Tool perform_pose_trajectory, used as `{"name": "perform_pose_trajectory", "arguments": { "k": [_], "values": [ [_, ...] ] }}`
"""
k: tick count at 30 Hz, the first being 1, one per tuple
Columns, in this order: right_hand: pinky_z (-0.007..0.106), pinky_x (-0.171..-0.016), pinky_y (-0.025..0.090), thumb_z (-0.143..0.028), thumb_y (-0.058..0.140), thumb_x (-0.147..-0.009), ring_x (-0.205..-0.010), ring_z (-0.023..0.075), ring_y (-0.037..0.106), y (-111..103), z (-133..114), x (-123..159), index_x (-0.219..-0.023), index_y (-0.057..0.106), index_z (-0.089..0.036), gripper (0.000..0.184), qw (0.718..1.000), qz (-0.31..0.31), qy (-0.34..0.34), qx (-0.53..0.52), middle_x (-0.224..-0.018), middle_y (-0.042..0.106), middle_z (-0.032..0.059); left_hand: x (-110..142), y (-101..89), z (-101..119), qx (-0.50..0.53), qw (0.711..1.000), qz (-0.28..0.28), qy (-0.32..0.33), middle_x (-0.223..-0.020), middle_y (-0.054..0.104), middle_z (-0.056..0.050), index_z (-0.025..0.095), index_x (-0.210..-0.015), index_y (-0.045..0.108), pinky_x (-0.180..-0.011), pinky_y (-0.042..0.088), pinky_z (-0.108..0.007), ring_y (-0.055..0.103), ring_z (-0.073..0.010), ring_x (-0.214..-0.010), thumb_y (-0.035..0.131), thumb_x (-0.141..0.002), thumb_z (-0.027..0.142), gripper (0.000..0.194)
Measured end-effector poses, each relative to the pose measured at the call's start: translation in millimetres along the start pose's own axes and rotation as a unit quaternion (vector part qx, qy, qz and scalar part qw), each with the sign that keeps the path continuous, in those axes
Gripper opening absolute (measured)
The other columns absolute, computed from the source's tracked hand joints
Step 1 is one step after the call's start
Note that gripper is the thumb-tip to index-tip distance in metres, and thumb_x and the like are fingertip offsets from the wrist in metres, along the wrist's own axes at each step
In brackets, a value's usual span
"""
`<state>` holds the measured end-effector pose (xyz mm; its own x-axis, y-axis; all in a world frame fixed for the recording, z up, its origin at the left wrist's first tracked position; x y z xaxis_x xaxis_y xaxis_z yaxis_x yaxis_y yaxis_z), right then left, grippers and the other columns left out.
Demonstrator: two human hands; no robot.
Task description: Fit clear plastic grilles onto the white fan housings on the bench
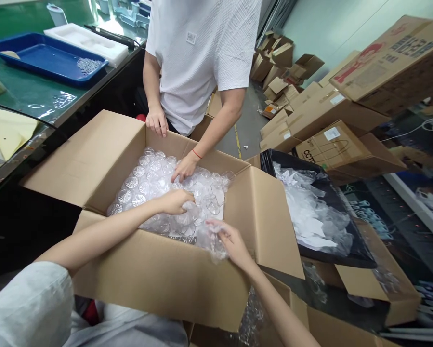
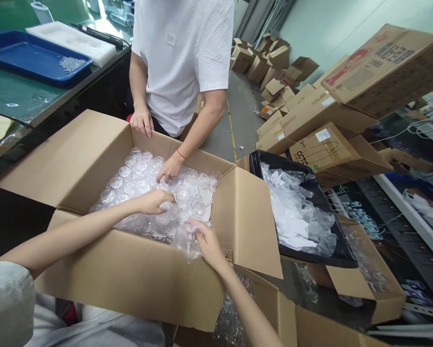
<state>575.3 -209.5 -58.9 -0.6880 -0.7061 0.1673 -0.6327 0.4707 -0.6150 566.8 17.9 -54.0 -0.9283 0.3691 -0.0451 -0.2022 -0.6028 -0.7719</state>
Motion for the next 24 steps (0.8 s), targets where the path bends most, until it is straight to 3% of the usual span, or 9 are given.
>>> {"name": "perform_pose_trajectory", "arguments": {
  "k": [2, 4, 6, 9, 13, 18, 21, 24],
  "values": [
    [0.048, -0.116, 0.036, -0.026, 0.042, -0.091, -0.139, 0.0306, 0.05, -5.4, -2.7, -13.0, -0.135, 0.06, -0.017, 0.049, 0.998, 0.052, -0.017, 0.005, -0.146, 0.057, 0.0155, -0.6, -1.8, -4.3, 0.008, 0.999, 0.036, -0.006, -0.096, 0.074, -0.008, 0.017, -0.088, 0.069, -0.078, 0.05, -0.03, 0.069, -0.0246, -0.092, 0.061, -0.069, 0.007, 0.022],
    [0.046, -0.115, 0.038, -0.024, 0.046, -0.088, -0.139, 0.029, 0.049, -4.7, -11.7, -27.9, -0.138, 0.057, -0.018, 0.052, 0.996, 0.073, -0.046, 0.013, -0.149, 0.055, 0.0149, -0.6, -4.0, -7.0, 0.017, 0.997, 0.07, -0.007, -0.092, 0.074, -0.008, 0.016, -0.086, 0.067, -0.079, 0.05, -0.031, 0.069, -0.0242, -0.089, 0.059, -0.07, 0.009, 0.019],
    [0.043, -0.108, 0.045, -0.024, 0.049, -0.086, -0.129, 0.0289, 0.058, -0.3, -21.0, -43.4, -0.128, 0.065, -0.02, 0.045, 0.995, 0.072, -0.069, 0.02, -0.136, 0.065, 0.0134, 0.1, -6.3, -7.1, 0.031, 0.995, 0.091, 0.002, -0.09, 0.073, -0.007, 0.017, -0.085, 0.066, -0.08, 0.05, -0.031, 0.068, -0.0229, -0.088, 0.058, -0.07, 0.01, 0.018],
    [0.038, -0.091, 0.052, -0.019, 0.048, -0.084, -0.104, 0.028, 0.068, 1.8, -26.8, -61.5, -0.098, 0.075, -0.02, 0.03, 0.994, 0.082, -0.068, 0.03, -0.1, 0.077, 0.0089, 1.7, -9.1, -5.0, 0.062, 0.993, 0.097, 0.023, -0.089, 0.074, -0.005, 0.017, -0.085, 0.066, -0.081, 0.051, -0.029, 0.069, -0.0208, -0.087, 0.057, -0.071, 0.012, 0.018],
    [0.03, -0.077, 0.049, -0.011, 0.048, -0.077, -0.084, 0.0224, 0.065, -1.2, -20.8, -67.8, -0.069, 0.066, -0.02, 0.021, 0.991, 0.103, -0.068, 0.042, -0.078, 0.072, 0.0039, 0.7, -10.0, -6.0, 0.112, 0.989, 0.097, 0.029, -0.093, 0.075, -0.005, 0.018, -0.086, 0.065, -0.084, 0.05, -0.029, 0.069, -0.02, -0.088, 0.057, -0.074, 0.02, 0.015],
    [0.025, -0.063, 0.038, -0.008, 0.047, -0.073, -0.06, 0.0148, 0.048, -0.7, -11.9, -64.2, -0.063, 0.052, -0.021, 0.017, 0.988, 0.117, -0.076, 0.066, -0.058, 0.051, -0.0035, -7.1, -2.6, -3.0, 0.161, 0.981, 0.105, 0.008, -0.089, 0.074, -0.007, 0.018, -0.074, 0.057, -0.084, 0.05, -0.031, 0.067, -0.0206, -0.085, 0.061, -0.075, 0.034, 0.016],
    [0.026, -0.066, 0.039, -0.005, 0.045, -0.072, -0.065, 0.016, 0.049, -18.9, -13.0, -62.2, -0.07, 0.051, -0.021, 0.017, 0.982, 0.131, -0.1, 0.092, -0.065, 0.051, -0.0029, -10.0, -0.7, 3.5, 0.176, 0.98, 0.093, -0.007, -0.087, 0.073, -0.007, 0.018, -0.071, 0.056, -0.083, 0.05, -0.032, 0.067, -0.0206, -0.084, 0.063, -0.074, 0.038, 0.021],
    [0.031, -0.078, 0.042, 0.0, 0.041, -0.072, -0.082, 0.0201, 0.053, -54.6, -13.3, -56.7, -0.079, 0.051, -0.022, 0.025, 0.973, 0.138, -0.131, 0.133, -0.083, 0.059, 0.0022, -11.4, -7.1, 2.9, 0.16, 0.982, 0.095, -0.036, -0.085, 0.073, -0.006, 0.018, -0.072, 0.06, -0.084, 0.051, -0.033, 0.066, -0.0211, -0.084, 0.061, -0.069, 0.034, 0.017]
  ]
}}
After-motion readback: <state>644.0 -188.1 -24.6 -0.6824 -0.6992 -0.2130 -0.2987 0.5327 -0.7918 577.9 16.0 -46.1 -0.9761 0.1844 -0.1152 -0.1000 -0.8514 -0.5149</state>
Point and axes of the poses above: each hand's wrist, its own x-axis away from the middle knuckle, its own y-axis out of the palm, z = x × y, the point moved 4 cm from there along -x, towards the middle knuckle
